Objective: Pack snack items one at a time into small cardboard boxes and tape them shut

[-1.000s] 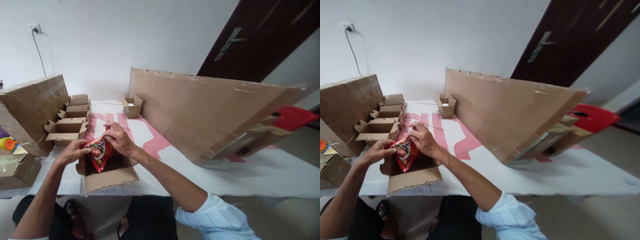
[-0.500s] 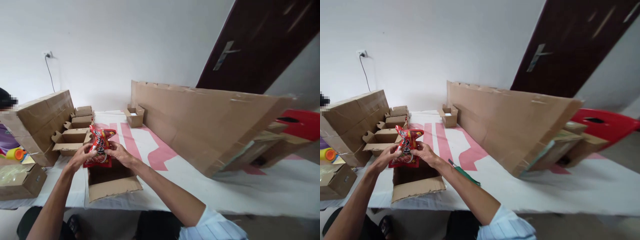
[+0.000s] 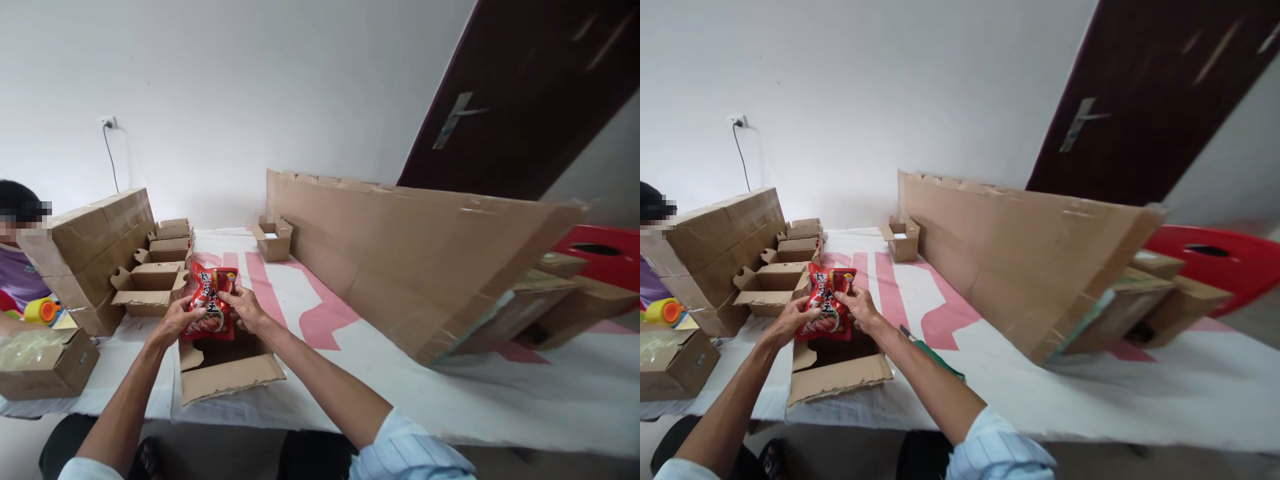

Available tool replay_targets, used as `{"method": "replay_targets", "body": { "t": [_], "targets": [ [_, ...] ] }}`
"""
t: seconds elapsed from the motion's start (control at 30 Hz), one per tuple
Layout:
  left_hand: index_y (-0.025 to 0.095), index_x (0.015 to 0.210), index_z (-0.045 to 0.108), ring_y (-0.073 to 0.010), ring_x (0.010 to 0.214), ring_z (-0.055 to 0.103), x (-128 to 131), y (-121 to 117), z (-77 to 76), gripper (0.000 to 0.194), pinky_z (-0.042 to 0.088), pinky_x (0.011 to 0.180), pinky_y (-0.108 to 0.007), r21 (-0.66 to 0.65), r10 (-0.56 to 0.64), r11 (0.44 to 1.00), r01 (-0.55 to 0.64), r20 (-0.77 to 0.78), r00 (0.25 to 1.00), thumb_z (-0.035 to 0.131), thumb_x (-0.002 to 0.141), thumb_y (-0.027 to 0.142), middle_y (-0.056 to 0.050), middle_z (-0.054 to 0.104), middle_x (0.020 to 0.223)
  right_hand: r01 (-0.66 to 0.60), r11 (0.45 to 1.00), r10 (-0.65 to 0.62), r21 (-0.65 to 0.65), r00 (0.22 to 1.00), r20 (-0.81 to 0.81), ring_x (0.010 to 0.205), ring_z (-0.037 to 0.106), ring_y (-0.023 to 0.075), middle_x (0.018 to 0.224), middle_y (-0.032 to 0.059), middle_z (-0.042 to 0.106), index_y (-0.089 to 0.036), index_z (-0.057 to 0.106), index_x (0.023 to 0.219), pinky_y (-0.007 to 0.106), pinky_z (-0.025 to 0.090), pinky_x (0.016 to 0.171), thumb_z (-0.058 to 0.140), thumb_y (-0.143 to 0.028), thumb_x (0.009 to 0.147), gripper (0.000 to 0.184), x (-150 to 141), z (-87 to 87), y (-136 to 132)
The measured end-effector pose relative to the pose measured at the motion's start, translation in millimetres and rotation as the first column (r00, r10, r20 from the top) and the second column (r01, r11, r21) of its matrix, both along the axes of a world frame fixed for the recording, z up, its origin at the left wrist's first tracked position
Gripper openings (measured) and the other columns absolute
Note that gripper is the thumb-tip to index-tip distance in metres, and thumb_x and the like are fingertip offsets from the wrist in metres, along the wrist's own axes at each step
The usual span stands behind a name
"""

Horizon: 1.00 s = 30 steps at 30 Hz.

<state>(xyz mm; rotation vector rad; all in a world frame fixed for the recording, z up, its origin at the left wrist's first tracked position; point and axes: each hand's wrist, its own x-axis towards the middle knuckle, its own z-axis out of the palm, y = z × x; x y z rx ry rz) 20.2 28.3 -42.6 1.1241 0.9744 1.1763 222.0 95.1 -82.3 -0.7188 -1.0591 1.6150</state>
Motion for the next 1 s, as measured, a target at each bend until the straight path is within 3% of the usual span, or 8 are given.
{"method": "replay_targets", "body": {
  "t": [0.17, 0.3, 0.57, 0.87, 1.0],
  "targets": [
    [0.010, 0.100, 0.085, -0.0237, 0.068, 0.080, -5, 17, -12.8, 0.059, 0.064, 0.071, -0.033, 0.020, 0.086, 0.996, -0.087, 0.031, 0.996, 0.111, 0.056, 0.040, -0.011, 0.086, 0.086, -0.005, 1.000, 0.006, 0.020, 0.999, -0.039, 0.077, 0.078, 0.0231, 0.089, 0.0029, 0.083, -0.021, 0.072, 0.104, 0.039, 0.066, 0.076, 0.099, -0.059, 0.064, 0.062, -10, -5.4, 8],
    [0.014, 0.106, 0.083, -0.0230, 0.076, 0.082, -6, 29, -18.4, 0.062, 0.066, 0.082, -0.034, 0.053, 0.146, 0.987, -0.151, 0.098, 0.984, 0.109, 0.057, 0.040, -0.008, 0.087, 0.092, -0.043, 0.998, 0.045, 0.048, 0.998, -0.035, 0.089, 0.081, 0.0231, 0.100, 0.0041, 0.084, -0.020, 0.074, 0.109, 0.038, 0.066, 0.088, 0.101, -0.050, 0.062, 0.062, -16, -5.5, 16],
    [0.011, 0.105, 0.082, -0.0266, 0.077, 0.083, -14, 37, -18.7, 0.058, 0.066, 0.083, -0.037, 0.004, 0.073, 0.997, -0.074, 0.102, 0.992, 0.103, 0.052, 0.019, -0.012, 0.086, 0.090, -0.006, 1.000, 0.006, 0.005, 1.000, -0.006, 0.081, 0.080, 0.0232, 0.091, 0.0026, 0.083, -0.020, 0.073, 0.105, 0.037, 0.066, 0.077, 0.095, -0.040, 0.069, 0.046, -19, -12.5, 32],
    [0.009, 0.108, 0.081, -0.0278, 0.077, 0.083, -13, 46, -21.9, 0.059, 0.068, 0.079, -0.039, 0.002, 0.132, 0.991, -0.133, 0.131, 0.983, 0.100, 0.051, 0.013, -0.014, 0.086, 0.092, 0.035, 0.999, -0.035, -0.003, 0.999, 0.038, 0.076, 0.079, 0.0215, 0.083, 0.0007, 0.082, -0.021, 0.073, 0.097, 0.034, 0.066, 0.073, 0.092, -0.038, 0.073, 0.035, -23, -15.2, 38],
    [0.010, 0.112, 0.081, -0.0274, 0.074, 0.082, -10, 49, -17.5, 0.064, 0.068, 0.076, -0.038, 0.024, 0.171, 0.984, -0.176, 0.143, 0.975, 0.100, 0.051, 0.012, -0.013, 0.086, 0.092, 0.026, 0.999, -0.027, 0.025, 0.999, 0.020, 0.080, 0.080, 0.0235, 0.085, 0.0022, 0.082, -0.021, 0.073, 0.099, 0.037, 0.067, 0.076, 0.091, -0.039, 0.075, 0.035, -20, -8.7, 37]
  ]
}}
